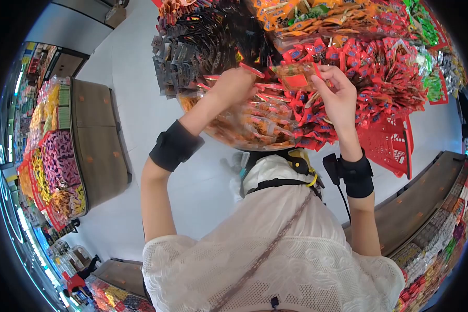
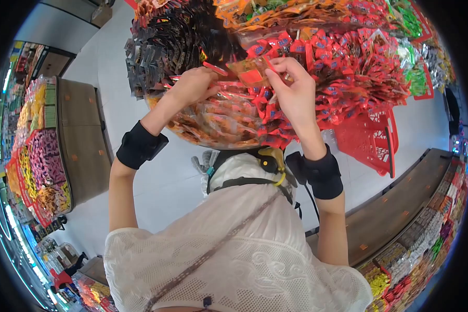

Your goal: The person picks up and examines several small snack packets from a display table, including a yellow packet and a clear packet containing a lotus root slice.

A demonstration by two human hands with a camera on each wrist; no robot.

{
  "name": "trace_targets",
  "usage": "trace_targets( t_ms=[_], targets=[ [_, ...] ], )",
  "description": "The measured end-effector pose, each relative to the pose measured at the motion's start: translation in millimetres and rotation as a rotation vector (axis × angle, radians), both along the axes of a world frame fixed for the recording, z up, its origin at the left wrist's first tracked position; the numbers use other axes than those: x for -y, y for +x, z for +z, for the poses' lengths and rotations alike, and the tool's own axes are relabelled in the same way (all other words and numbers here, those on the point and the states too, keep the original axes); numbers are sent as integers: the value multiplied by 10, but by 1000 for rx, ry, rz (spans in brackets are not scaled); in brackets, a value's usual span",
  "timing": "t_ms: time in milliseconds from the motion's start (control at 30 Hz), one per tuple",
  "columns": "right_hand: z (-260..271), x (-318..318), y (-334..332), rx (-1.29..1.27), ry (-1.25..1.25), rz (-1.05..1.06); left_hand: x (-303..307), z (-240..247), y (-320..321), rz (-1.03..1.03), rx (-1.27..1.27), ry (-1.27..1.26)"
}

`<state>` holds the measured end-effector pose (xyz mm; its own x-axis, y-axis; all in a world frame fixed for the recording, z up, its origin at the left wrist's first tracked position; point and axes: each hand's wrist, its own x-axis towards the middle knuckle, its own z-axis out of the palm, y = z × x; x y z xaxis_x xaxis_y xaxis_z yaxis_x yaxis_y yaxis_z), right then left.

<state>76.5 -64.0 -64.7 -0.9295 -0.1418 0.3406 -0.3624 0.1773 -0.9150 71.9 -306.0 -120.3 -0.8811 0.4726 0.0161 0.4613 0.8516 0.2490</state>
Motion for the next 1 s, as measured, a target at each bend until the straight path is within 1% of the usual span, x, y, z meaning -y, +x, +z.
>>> trace_targets(
  t_ms=[100, 133, 233, 333, 433, 500, 600, 667, 733, 800, 900, 967, 1000],
  targets=[
    [-51, 106, 7, 85, -44, 14, 13, 12, 50, -41, -23, -85],
    [-81, 137, -22, 37, 14, -10, 14, -7, 51, -58, -37, -95],
    [-1, 197, -38, -22, 60, -38, 35, -16, 140, -82, -10, -66],
    [12, 185, -96, -107, 93, -59, 65, -41, 272, -92, -67, -119],
    [9, 198, -94, -123, 109, -85, 70, -92, 284, -46, -125, -51],
    [9, 212, -107, -124, 108, -98, 27, 0, 274, -35, -182, -4],
    [-65, 248, -146, -132, 100, -100, -16, 93, 186, -123, -286, 65],
    [-98, 277, -172, -142, 114, -102, -34, 108, 132, -137, -262, 68],
    [-117, 310, -182, -148, 141, -115, -68, 121, 97, -79, -143, 30],
    [-100, 344, -184, -149, 163, -119, -73, 92, 60, -79, -137, -71],
    [-81, 404, -175, -159, 185, -115, -36, -33, 4, -152, -158, -125],
    [-110, 451, -190, -194, 192, -121, -25, -96, -88, -191, -122, -165],
    [-77, 474, -175, -166, 203, -111, -42, -75, -145, -194, -74, -205]
  ],
)
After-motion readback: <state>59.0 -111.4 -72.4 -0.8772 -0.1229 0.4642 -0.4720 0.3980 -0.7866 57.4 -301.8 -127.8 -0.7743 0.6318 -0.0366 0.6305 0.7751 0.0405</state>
